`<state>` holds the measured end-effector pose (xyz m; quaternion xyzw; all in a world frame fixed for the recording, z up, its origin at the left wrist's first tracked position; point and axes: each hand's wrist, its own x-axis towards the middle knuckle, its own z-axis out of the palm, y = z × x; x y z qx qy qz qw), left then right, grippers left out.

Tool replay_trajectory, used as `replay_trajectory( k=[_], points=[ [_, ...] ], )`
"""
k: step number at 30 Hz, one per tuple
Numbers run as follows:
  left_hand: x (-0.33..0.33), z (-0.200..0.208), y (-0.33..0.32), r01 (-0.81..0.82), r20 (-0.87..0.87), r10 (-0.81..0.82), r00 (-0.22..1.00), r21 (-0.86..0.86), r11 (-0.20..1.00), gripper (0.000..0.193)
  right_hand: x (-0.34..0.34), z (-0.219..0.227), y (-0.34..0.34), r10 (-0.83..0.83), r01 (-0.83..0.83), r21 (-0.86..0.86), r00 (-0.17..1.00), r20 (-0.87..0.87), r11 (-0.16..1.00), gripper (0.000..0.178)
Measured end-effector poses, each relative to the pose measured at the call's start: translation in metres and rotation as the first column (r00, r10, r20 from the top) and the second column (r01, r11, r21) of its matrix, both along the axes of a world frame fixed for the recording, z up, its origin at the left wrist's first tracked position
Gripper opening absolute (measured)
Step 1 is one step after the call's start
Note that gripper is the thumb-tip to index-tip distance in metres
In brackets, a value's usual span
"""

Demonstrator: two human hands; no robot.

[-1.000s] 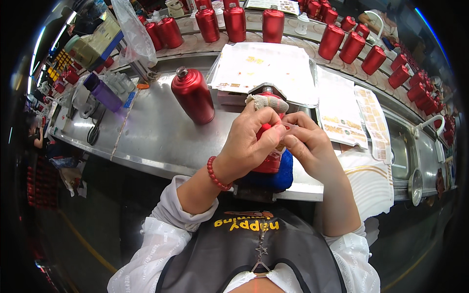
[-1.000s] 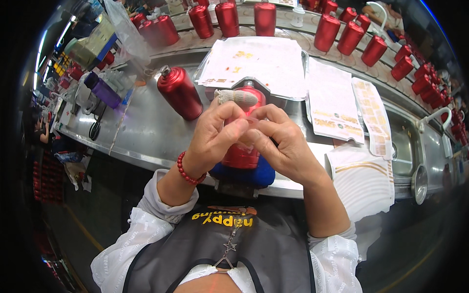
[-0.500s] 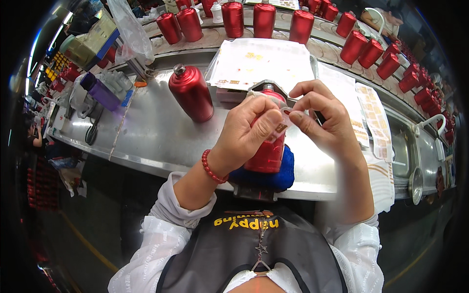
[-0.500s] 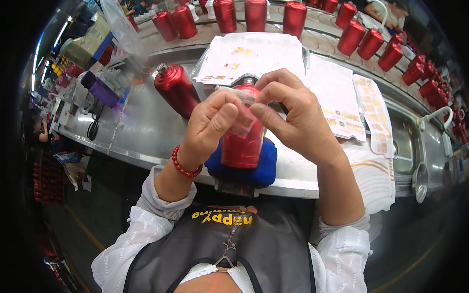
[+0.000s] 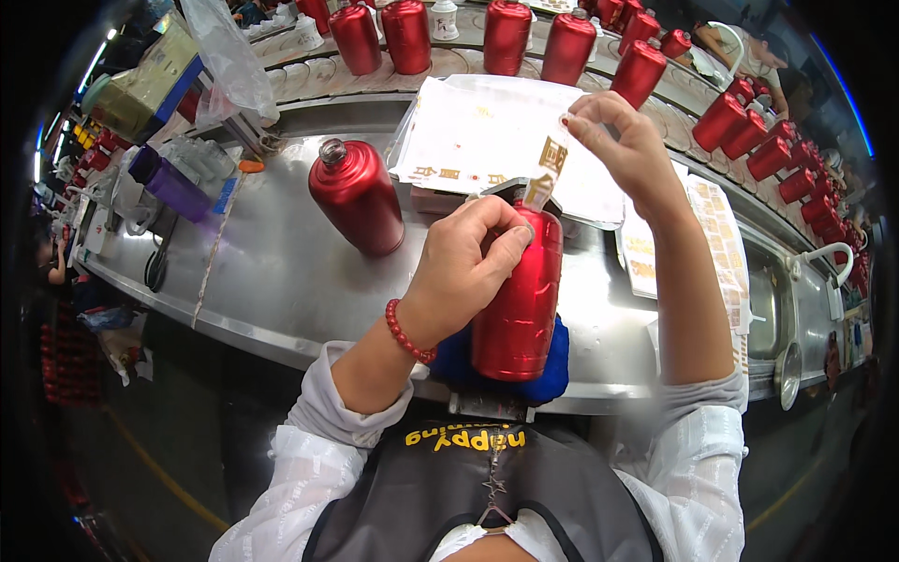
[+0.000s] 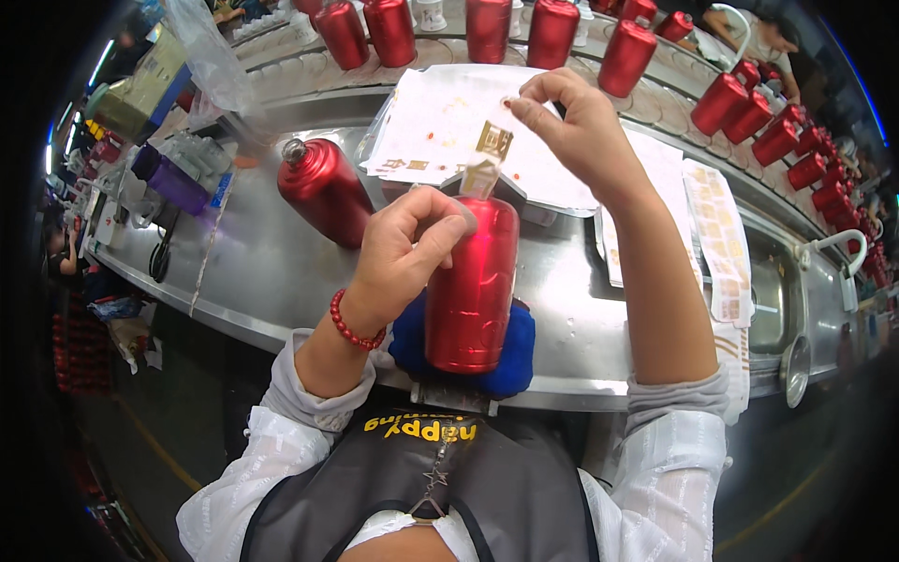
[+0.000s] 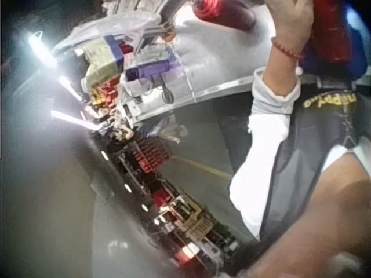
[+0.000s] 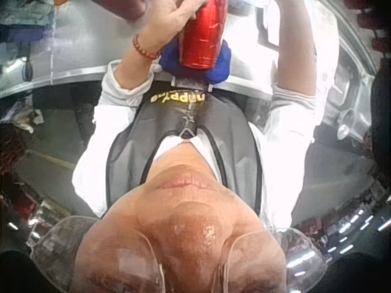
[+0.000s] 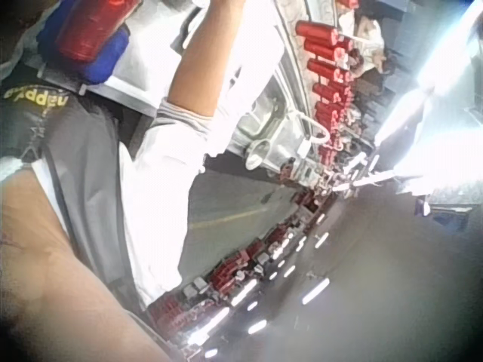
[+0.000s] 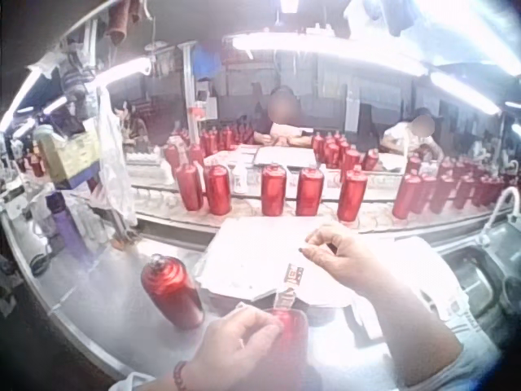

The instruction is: The person applies gold decorative stickers to red cylindrical bottles, peels off backing, smooths the labels with a green card, and places finished bottles on a nearby surface.

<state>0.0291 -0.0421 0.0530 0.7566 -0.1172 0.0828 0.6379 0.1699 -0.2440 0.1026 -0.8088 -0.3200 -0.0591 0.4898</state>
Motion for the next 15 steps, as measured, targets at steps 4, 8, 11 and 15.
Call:
replay_trajectory(
  k=[4, 8, 11, 15],
  points=[
    [0.007, -0.012, 0.008, -0.021, -0.007, 0.02, 1.0, -0.148, 0.989, 0.01, 0.07, -0.032, 0.008, -0.177, 0.158, -0.2, 0.981, -0.084, 0.967, 0.025],
    [0.023, -0.02, 0.024, -0.084, -0.035, 0.08, 0.996, -0.13, 0.988, 0.021, 0.113, -0.06, 0.013, -0.206, 0.26, -0.266, 0.955, 0.216, 0.928, 0.03],
    [0.042, -0.018, 0.037, -0.181, 0.006, 0.181, 0.983, -0.039, 0.983, 0.041, 0.094, -0.039, 0.03, -0.088, 0.172, -0.225, 0.936, 0.34, 0.959, 0.025],
    [0.08, -0.001, 0.026, -0.408, 0.432, 0.34, 0.835, 0.071, 0.91, 0.041, 0.042, 0.008, 0.036, 0.074, -0.029, -0.18, 0.966, 0.248, 0.983, 0.019]
  ],
)
